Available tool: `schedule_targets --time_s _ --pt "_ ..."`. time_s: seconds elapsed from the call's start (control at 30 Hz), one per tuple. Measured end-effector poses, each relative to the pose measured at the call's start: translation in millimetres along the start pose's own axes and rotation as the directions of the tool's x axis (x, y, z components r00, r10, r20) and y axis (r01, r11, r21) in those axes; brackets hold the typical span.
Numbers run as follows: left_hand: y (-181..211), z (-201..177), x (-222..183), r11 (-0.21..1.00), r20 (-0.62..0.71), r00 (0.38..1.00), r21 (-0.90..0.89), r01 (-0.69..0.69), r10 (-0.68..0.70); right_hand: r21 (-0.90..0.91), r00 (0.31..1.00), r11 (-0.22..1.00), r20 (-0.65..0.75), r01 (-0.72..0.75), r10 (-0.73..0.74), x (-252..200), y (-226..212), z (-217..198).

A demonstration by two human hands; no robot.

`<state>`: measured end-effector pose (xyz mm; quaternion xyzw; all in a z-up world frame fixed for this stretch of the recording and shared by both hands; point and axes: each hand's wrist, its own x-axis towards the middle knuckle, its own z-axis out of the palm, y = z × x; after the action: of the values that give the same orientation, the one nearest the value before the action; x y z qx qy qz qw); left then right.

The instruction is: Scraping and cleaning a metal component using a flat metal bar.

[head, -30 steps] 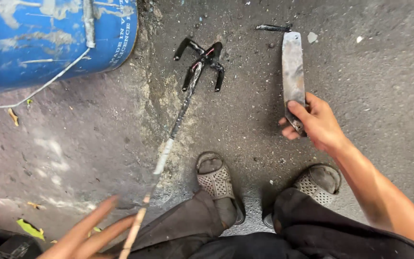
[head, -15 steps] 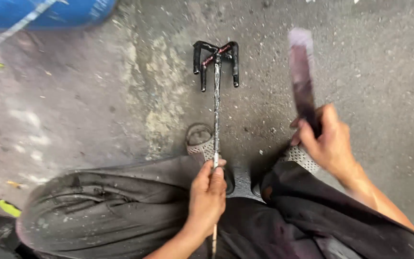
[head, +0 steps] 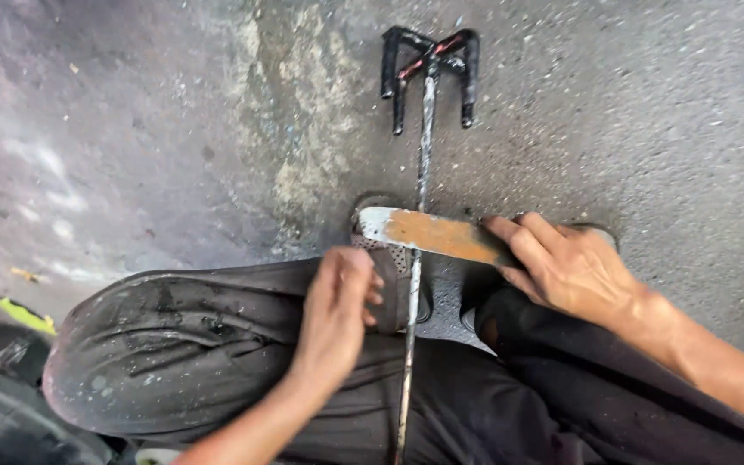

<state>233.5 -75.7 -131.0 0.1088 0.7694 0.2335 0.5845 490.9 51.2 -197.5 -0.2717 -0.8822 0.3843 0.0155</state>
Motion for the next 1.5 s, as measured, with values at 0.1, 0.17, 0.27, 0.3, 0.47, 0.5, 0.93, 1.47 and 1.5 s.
schedule_targets --time_s 0.1,0.17,0.27,0.3,0.47,0.5,0.93,1.47,1.5 --pt "44 -4 8 0.992 0.032 0.997 0.105 0.068 -0.072 -0.050 0.995 0.998 0.093 0.036 -0.032 13 -14 -6" --pt "45 -2 11 0.974 0.007 0.993 0.196 0.113 -0.116 -0.027 0.995 0.998 0.085 0.051 -0.049 9 -18 1" --pt "26 -4 16 0.964 -0.004 0.972 0.121 0.235 -0.236 0.014 0.997 0.999 0.068 0.048 -0.049 -1 -26 13" --pt "20 -5 19 0.951 0.008 0.952 -0.060 0.305 -0.305 0.030 0.997 0.998 0.060 0.053 -0.054 -2 -25 14" --pt "21 -11 11 0.933 0.031 0.960 -0.228 0.277 -0.278 0.198 0.989 0.971 0.092 -0.134 0.118 9 -36 12" --pt "21 -11 8 0.931 0.013 0.961 -0.241 0.273 -0.278 0.284 0.987 0.945 0.060 -0.160 0.149 9 -36 14" --pt "-23 26 -18 0.982 -0.031 0.998 -0.179 -0.054 0.049 0.283 0.937 0.906 0.244 -0.315 0.250 18 -35 30" --pt "-7 41 85 0.929 -0.070 0.957 0.267 -0.255 0.282 0.320 0.917 0.880 0.308 -0.352 0.255 63 3 38" --pt "-1 44 97 0.934 -0.080 0.960 0.263 -0.240 0.269 0.376 0.952 0.882 0.221 -0.283 0.212 69 15 39"
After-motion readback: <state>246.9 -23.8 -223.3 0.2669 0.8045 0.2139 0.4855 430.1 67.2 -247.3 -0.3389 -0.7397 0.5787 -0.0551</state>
